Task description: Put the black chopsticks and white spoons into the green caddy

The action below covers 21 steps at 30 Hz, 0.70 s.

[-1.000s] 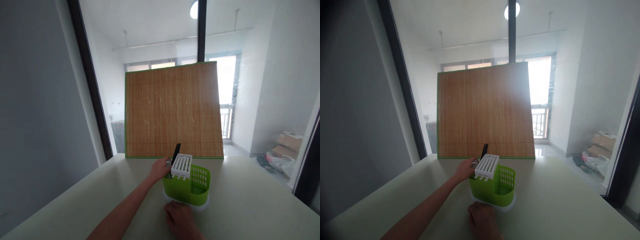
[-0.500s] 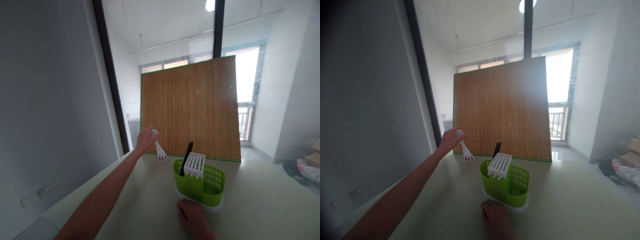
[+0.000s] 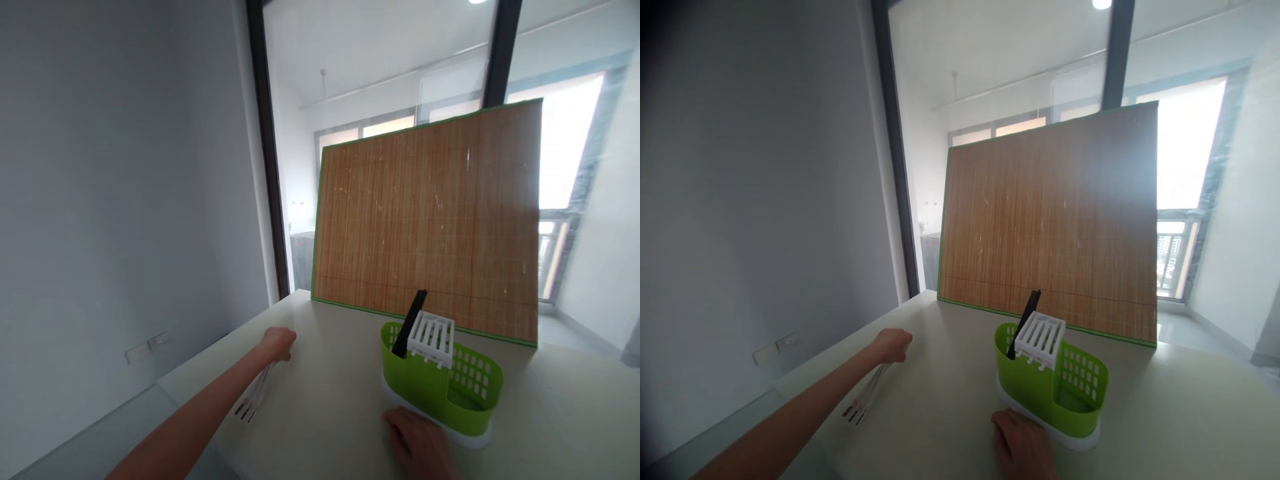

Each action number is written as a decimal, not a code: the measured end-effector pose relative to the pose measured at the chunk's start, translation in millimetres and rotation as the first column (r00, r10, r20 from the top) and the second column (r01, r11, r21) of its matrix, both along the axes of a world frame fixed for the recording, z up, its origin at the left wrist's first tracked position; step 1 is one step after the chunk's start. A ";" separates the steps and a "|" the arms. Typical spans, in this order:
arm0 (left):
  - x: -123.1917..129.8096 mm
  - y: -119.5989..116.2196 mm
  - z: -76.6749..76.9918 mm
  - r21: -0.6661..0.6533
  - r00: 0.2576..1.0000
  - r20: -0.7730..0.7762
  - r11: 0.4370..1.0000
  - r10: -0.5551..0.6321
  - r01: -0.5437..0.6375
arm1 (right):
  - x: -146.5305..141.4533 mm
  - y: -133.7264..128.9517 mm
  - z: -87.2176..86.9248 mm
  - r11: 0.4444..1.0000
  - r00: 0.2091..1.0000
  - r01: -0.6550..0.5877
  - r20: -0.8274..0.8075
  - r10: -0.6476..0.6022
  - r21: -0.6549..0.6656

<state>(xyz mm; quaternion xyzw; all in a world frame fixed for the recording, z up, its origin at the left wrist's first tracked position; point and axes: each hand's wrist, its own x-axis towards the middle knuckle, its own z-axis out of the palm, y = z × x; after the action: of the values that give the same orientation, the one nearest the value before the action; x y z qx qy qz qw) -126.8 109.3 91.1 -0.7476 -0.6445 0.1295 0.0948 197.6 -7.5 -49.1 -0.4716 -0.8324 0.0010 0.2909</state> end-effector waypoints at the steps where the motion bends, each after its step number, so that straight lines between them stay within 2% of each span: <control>1: -3.1 0.3 -6.7 -0.015 1.000 -0.004 1.000 0.007 -0.007 | 0.1 0.0 0.1 1.000 1.000 -0.001 0.001 0.001 -0.004; 8: -8.1 4.0 -41.6 0.005 0.999 0.033 1.000 0.006 -0.007 | 0.2 -1.9 4.1 0.999 1.000 0.020 -0.002 -0.020 -0.030; 13: -8.6 1.3 -56.5 0.050 0.997 0.076 0.998 0.029 -0.032 | -0.3 -4.1 7.1 0.999 0.999 0.027 -0.017 -0.028 -0.035; 17: -8.3 0.2 -54.4 0.077 0.991 0.122 0.995 0.060 -0.069 | -2.7 -5.1 7.8 0.999 0.999 0.034 -0.022 -0.035 -0.026; 21: 14.9 2.9 -37.7 0.174 0.974 0.226 0.983 0.018 -0.059 | -5.2 -5.0 6.6 0.999 0.998 0.038 -0.046 -0.039 -0.022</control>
<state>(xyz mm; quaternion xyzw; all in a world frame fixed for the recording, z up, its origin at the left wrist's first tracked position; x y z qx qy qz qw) -111.9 112.2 53.5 -0.7332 -0.6744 -0.0120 0.0861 192.3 -12.5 -42.5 -0.4905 -0.8162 0.0150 0.3049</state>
